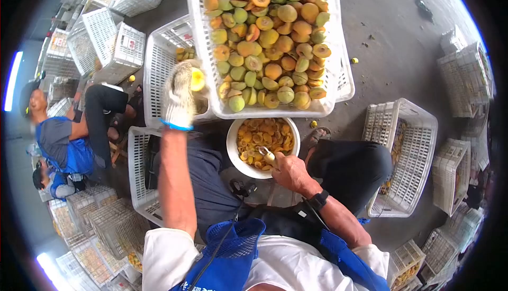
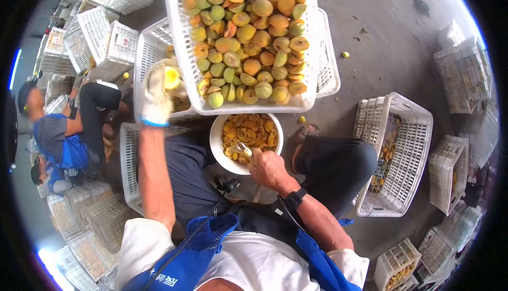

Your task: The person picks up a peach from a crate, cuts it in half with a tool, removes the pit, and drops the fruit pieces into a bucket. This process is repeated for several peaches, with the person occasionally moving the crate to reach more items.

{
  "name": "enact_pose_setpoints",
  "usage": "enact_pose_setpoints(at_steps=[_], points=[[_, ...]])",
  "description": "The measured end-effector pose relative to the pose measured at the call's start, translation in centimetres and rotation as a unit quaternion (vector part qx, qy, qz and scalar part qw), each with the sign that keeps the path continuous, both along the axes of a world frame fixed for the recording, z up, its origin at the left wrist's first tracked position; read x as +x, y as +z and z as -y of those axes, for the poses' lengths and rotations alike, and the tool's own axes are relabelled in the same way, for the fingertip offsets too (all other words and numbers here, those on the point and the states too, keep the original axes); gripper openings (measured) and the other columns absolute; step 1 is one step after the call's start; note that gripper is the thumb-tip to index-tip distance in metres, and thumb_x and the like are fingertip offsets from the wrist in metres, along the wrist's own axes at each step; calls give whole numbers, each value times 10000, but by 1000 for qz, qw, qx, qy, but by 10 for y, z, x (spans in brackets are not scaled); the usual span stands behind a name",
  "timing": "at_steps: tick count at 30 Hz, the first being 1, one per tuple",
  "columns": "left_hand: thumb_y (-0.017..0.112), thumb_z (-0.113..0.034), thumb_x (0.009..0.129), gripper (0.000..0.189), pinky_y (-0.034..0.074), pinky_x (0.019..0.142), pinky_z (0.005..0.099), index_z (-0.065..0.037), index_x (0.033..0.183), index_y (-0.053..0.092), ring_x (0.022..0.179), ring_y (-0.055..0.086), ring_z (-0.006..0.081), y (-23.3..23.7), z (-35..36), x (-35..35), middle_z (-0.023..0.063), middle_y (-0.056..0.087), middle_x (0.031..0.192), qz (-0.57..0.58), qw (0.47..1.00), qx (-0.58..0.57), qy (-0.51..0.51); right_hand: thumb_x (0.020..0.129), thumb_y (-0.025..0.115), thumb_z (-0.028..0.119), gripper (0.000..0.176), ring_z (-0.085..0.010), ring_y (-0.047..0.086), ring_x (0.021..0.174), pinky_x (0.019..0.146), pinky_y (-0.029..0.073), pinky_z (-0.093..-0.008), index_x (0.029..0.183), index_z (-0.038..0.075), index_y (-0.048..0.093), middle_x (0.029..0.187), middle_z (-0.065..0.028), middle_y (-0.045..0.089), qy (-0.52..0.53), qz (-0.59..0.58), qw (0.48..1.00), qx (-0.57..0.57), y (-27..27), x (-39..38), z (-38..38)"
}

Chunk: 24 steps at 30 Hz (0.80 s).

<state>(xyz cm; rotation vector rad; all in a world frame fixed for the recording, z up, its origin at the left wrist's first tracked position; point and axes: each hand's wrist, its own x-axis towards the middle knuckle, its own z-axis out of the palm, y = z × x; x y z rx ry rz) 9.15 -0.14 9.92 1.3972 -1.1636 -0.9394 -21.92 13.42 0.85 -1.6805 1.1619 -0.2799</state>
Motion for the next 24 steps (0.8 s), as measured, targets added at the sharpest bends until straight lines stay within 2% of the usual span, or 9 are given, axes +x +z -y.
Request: enact_pose_setpoints(at_steps=[1,2,3,8,11,15,19,23,24], points=[[585,-379,1070,448,598,846,418,7,1281,666,982,742,308,10,10,10,200,757,1118,270,961,13,52,879,711,205,260,-517,658,776,708,545,-556,893,-10,567,749,-297,653,-5,-70,997,-21,-8,-1,-3],[646,-350,1029,431,569,911,457,-9,1293,670,1069,723,394,16,17,18,243,731,1198,500,864,-8,62,864,700,199,249,-506,680,777,721,557,-572,906,-12,575,742,-285,664,-18,-46,999,-23,-2,-4,-2],[685,-314,990,406,568,905,477,-9,1258,687,1060,705,431,29,19,11,262,718,1187,571,815,57,88,864,700,199,249,-506,680,777,721,557,-572,906,-12,575,742,-285,664,-21,-46,998,-25,5,-5,0],[768,-186,911,276,590,817,434,-66,1159,751,913,737,369,16,38,-77,189,745,1068,395,906,-146,-39,839,691,124,221,-504,684,779,689,554,-538,924,-36,565,739,-303,646,-127,-13,991,-32,11,-11,10],[764,-284,917,366,595,776,469,-91,1223,712,908,730,390,-7,66,-142,203,721,1044,408,889,-178,-112,860,689,153,251,-534,668,822,706,546,-570,979,-14,545,797,-309,663,-171,26,985,-7,11,-23,12],[768,-398,865,429,592,678,473,-151,1203,676,815,726,331,-8,96,-209,142,652,940,576,795,-136,-133,870,700,160,253,-535,664,818,701,544,-560,970,-21,555,795,-318,655,-223,53,973,35,17,-34,10],[738,-280,820,236,537,566,410,-156,1016,698,747,706,238,-44,126,-232,76,643,892,672,680,-260,-136,867,724,163,267,-543,649,827,707,540,-567,982,-18,564,790,-322,649,-239,60,969,31,15,-41,10],[722,-265,857,165,543,581,415,-142,961,691,734,699,253,-46,127,-226,85,635,866,674,678,-251,-151,874,707,130,270,-364,702,737,701,557,-487,1049,-42,594,773,-243,677,-278,131,951,35,26,-46,15],[731,-256,866,176,551,601,418,-130,983,694,736,694,270,-39,123,-220,91,632,854,603,739,-264,-146,879,698,121,275,-267,696,718,700,560,-453,1070,-53,603,768,-200,681,-308,198,930,44,29,-48,19]])
